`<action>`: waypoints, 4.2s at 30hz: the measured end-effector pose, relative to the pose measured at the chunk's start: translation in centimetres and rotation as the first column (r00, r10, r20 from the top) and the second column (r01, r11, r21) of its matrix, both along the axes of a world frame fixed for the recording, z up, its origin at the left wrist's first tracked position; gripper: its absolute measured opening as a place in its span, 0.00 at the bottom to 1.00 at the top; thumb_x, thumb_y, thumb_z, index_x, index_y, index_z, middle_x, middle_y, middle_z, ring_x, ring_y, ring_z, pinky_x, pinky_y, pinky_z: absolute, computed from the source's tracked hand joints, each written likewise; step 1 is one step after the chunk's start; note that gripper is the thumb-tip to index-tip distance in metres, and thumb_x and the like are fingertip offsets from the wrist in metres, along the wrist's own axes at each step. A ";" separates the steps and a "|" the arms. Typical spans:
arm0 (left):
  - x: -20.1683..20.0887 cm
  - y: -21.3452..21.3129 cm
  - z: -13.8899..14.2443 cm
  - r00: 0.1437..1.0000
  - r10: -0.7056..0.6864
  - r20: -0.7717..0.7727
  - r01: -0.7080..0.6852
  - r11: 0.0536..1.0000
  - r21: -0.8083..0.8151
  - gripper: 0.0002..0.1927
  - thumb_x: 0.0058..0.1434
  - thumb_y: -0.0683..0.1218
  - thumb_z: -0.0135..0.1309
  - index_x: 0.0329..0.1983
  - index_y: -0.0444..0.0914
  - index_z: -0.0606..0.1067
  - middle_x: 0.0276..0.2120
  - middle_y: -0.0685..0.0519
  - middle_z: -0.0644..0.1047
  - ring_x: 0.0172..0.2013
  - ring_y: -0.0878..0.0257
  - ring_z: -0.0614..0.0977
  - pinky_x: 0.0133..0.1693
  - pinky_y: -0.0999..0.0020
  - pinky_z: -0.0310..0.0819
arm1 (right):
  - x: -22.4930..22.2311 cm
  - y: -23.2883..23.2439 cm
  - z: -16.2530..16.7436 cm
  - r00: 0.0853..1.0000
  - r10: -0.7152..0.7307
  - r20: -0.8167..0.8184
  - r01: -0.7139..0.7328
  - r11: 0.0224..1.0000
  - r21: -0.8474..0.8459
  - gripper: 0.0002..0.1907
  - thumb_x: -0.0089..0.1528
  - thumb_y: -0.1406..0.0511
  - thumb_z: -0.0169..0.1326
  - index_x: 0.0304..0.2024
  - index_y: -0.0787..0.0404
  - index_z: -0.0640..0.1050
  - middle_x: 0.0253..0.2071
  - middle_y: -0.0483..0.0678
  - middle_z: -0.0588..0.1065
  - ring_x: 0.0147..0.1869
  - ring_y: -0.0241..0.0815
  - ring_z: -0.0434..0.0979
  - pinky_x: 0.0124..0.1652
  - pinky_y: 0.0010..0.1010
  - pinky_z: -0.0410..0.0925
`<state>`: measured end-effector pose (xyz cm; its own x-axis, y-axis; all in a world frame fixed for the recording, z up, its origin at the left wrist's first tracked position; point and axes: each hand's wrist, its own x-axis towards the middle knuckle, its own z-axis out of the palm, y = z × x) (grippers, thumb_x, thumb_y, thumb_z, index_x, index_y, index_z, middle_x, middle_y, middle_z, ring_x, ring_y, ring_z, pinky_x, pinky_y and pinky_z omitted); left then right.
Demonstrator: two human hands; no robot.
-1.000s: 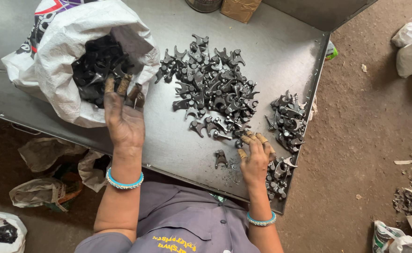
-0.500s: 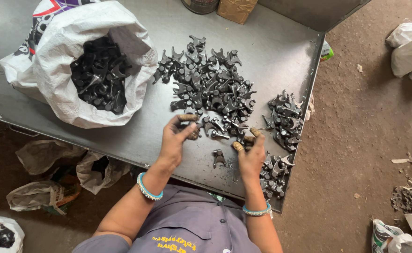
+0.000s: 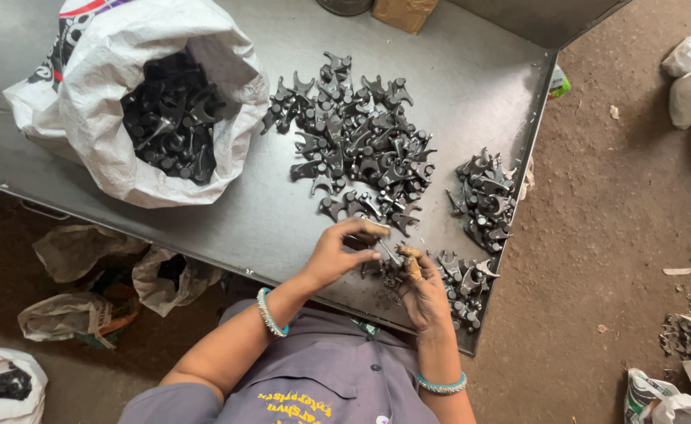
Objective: The person sorts dark metal cast components on a metal table, picking up individual pieces, turning them in their hands, and placing them into groups on the table and into a large white sack. They continue handling pieces one at a time, moving some pieces aside while sorting through the pile.
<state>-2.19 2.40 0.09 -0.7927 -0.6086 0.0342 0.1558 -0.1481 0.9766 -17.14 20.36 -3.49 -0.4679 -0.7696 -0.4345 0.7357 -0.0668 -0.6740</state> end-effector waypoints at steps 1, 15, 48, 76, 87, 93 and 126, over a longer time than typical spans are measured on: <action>-0.2 0.4 -0.1 1.000 0.000 -0.015 -0.001 0.998 -0.056 0.13 0.55 0.39 0.67 0.44 0.35 0.82 0.40 0.57 0.81 0.40 0.70 0.82 0.43 0.73 0.78 | 0.2 -0.1 0.0 0.999 0.007 0.036 -0.007 1.000 0.002 0.18 0.65 0.63 0.57 0.55 0.65 0.76 0.47 0.48 0.78 0.46 0.38 0.79 0.45 0.32 0.74; -0.8 2.1 -1.8 0.997 -0.014 0.073 -0.019 0.896 0.443 0.09 0.57 0.39 0.66 0.39 0.33 0.80 0.32 0.55 0.82 0.33 0.71 0.81 0.37 0.75 0.78 | -0.2 0.0 -1.3 0.980 0.057 0.189 -0.061 0.998 0.020 0.17 0.72 0.59 0.52 0.51 0.67 0.77 0.38 0.49 0.79 0.36 0.39 0.79 0.36 0.31 0.74; 1.0 0.9 -0.5 0.978 0.065 0.200 -0.017 0.972 -0.233 0.16 0.49 0.47 0.72 0.40 0.40 0.82 0.32 0.56 0.82 0.30 0.68 0.80 0.33 0.72 0.75 | 0.5 0.4 2.5 0.916 0.146 -0.374 -0.083 0.980 0.179 0.17 0.59 0.68 0.65 0.49 0.65 0.79 0.37 0.45 0.79 0.37 0.33 0.78 0.34 0.24 0.70; 2.5 -6.6 1.3 0.729 0.449 0.516 0.019 0.740 -0.672 0.42 0.35 0.45 0.77 0.58 0.46 0.76 0.46 0.47 0.76 0.45 0.42 0.74 0.49 0.51 0.71 | 5.4 -5.4 3.4 -0.053 0.501 -0.864 0.286 0.837 0.467 0.27 0.51 0.58 0.71 0.48 0.61 0.78 0.46 0.54 0.77 0.52 0.54 0.74 0.52 0.41 0.68; 2.9 0.7 1.5 0.855 0.421 0.303 -0.148 0.757 -0.637 0.27 0.48 0.47 0.71 0.53 0.43 0.79 0.42 0.48 0.75 0.40 0.49 0.78 0.42 0.56 0.74 | 1.0 -0.4 0.8 0.993 -0.018 -0.119 0.002 0.992 -0.130 0.27 0.53 0.78 0.64 0.55 0.63 0.74 0.57 0.52 0.75 0.60 0.44 0.75 0.60 0.34 0.68; 2.3 2.8 0.9 0.951 0.277 0.140 -0.213 0.911 -0.354 0.15 0.60 0.43 0.64 0.50 0.38 0.80 0.39 0.54 0.81 0.36 0.62 0.82 0.37 0.67 0.77 | 0.7 0.6 -0.5 0.996 -0.015 0.085 0.030 0.982 -0.184 0.28 0.54 0.78 0.64 0.56 0.63 0.74 0.59 0.55 0.75 0.59 0.46 0.75 0.57 0.36 0.69; 5.2 -6.3 1.1 0.970 0.202 -0.136 -0.029 0.650 0.759 0.10 0.65 0.50 0.53 0.37 0.37 0.76 0.32 0.51 0.82 0.28 0.62 0.83 0.28 0.68 0.77 | 6.3 -5.0 5.2 -0.125 0.491 -0.862 0.149 0.868 0.473 0.19 0.50 0.62 0.69 0.41 0.61 0.80 0.40 0.53 0.73 0.46 0.56 0.73 0.45 0.43 0.68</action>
